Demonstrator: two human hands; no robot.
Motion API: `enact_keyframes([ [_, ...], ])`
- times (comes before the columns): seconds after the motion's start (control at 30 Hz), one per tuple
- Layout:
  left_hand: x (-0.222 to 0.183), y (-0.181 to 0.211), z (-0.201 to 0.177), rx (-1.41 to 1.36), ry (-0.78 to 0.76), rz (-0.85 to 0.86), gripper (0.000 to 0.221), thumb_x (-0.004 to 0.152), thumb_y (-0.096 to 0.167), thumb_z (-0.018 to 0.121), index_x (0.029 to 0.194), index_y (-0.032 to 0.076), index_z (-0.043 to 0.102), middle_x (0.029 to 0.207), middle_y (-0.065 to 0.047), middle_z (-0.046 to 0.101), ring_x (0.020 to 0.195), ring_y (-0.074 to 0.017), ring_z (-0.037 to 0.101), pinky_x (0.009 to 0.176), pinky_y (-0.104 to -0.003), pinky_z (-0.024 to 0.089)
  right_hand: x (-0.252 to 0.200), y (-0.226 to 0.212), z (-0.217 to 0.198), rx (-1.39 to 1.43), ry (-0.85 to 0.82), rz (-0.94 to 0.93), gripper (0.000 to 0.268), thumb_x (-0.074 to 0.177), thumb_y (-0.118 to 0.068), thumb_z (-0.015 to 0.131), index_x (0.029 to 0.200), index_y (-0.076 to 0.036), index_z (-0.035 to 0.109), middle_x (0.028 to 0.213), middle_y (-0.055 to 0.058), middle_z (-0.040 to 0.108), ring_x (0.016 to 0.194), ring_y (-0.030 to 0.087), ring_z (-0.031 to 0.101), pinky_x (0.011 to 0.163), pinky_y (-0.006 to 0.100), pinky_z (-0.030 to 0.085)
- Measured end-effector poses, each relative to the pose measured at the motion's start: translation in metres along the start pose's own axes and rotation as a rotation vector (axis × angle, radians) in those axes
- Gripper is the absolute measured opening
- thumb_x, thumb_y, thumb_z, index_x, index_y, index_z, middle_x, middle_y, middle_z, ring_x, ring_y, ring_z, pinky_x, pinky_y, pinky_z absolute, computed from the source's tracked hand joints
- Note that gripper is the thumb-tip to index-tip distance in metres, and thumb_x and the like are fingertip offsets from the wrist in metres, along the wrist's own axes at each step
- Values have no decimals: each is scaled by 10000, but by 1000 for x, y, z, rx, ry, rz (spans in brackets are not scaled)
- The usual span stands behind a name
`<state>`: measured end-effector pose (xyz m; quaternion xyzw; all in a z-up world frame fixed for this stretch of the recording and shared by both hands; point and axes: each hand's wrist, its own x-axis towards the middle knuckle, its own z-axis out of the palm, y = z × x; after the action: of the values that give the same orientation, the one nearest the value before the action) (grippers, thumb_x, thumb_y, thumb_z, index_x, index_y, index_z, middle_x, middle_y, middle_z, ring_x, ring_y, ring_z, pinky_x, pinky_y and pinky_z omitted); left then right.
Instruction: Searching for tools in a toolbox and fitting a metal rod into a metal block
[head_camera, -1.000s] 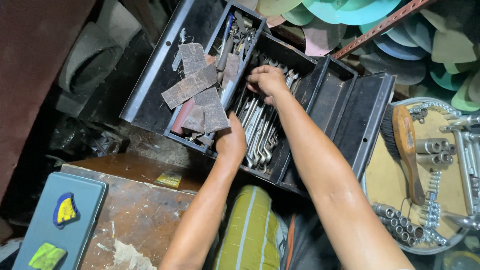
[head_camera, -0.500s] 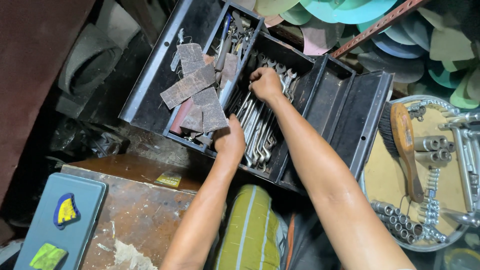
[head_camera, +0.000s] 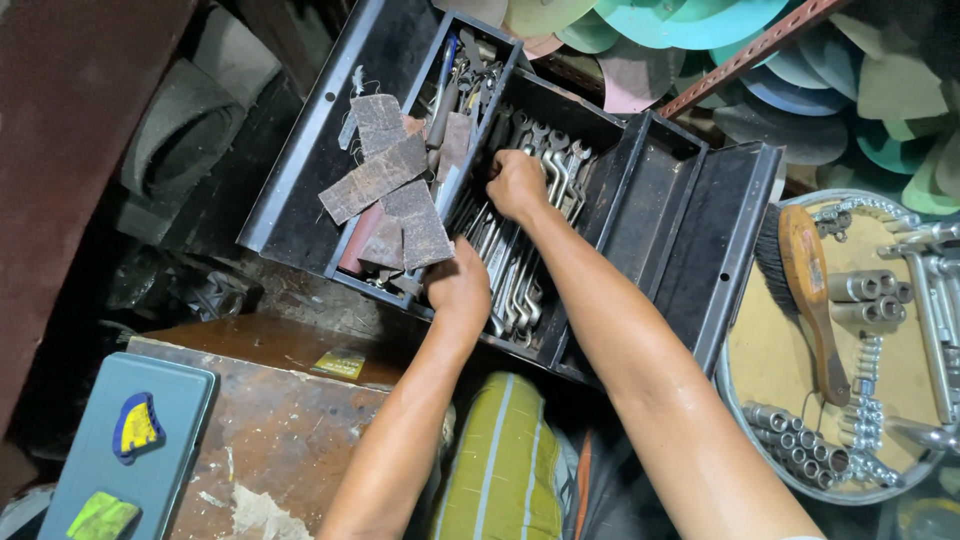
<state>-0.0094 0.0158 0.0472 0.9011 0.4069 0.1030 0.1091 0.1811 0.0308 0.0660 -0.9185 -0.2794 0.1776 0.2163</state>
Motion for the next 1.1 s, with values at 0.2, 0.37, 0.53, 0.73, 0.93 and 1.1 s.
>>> enact_keyframes([
  [0.2, -7, -4, 12, -70, -47, 13, 206, 924, 56, 511, 1029, 19, 683, 672, -167, 665, 638, -400, 741, 517, -601, 574, -3, 10, 6, 14, -52, -61, 174, 730, -77, 616, 836, -100, 752, 842, 204, 747, 969, 436, 724, 840, 513, 594],
  [0.37, 4, -6, 17, -60, -69, -3, 203, 937, 88, 501, 896, 77, 699, 651, -108, 680, 610, -358, 742, 484, -550, 580, -14, -2, 6, 21, -83, -47, 192, 713, -78, 632, 883, -61, 722, 870, 228, 738, 1004, 441, 712, 841, 538, 583],
  [0.53, -2, -5, 19, -90, -3, -5, 176, 906, 70, 532, 829, 76, 690, 605, -104, 653, 551, -350, 717, 420, -521, 561, -15, 2, 8, 8, -73, -108, 218, 719, -58, 613, 910, -30, 715, 885, 250, 728, 1012, 452, 700, 858, 555, 576],
  [0.73, -2, 11, -57, 10, 157, 84, 100, 876, 32, 590, 867, 97, 665, 644, -58, 616, 570, -278, 712, 456, -453, 586, -31, -6, -24, 81, -42, -116, 195, 752, -68, 614, 895, -92, 744, 895, 185, 750, 1013, 410, 710, 860, 526, 579],
  [0.93, -14, 23, -106, -304, -283, 8, 218, 926, 35, 485, 1138, 75, 514, 1119, -113, 541, 771, -454, 727, 721, -564, 612, -69, -8, -60, 74, -53, -141, 255, 799, -102, 621, 1005, -120, 770, 1003, 166, 762, 1071, 390, 697, 919, 529, 550],
  [1.1, -44, 12, -124, -481, -9, 148, 252, 865, 106, 586, 1103, 48, 532, 1007, -142, 536, 915, -448, 645, 735, -519, 580, -157, -43, -101, 63, -128, -185, 287, 847, -160, 690, 1118, -88, 750, 1080, 188, 758, 1098, 406, 689, 944, 539, 533],
])
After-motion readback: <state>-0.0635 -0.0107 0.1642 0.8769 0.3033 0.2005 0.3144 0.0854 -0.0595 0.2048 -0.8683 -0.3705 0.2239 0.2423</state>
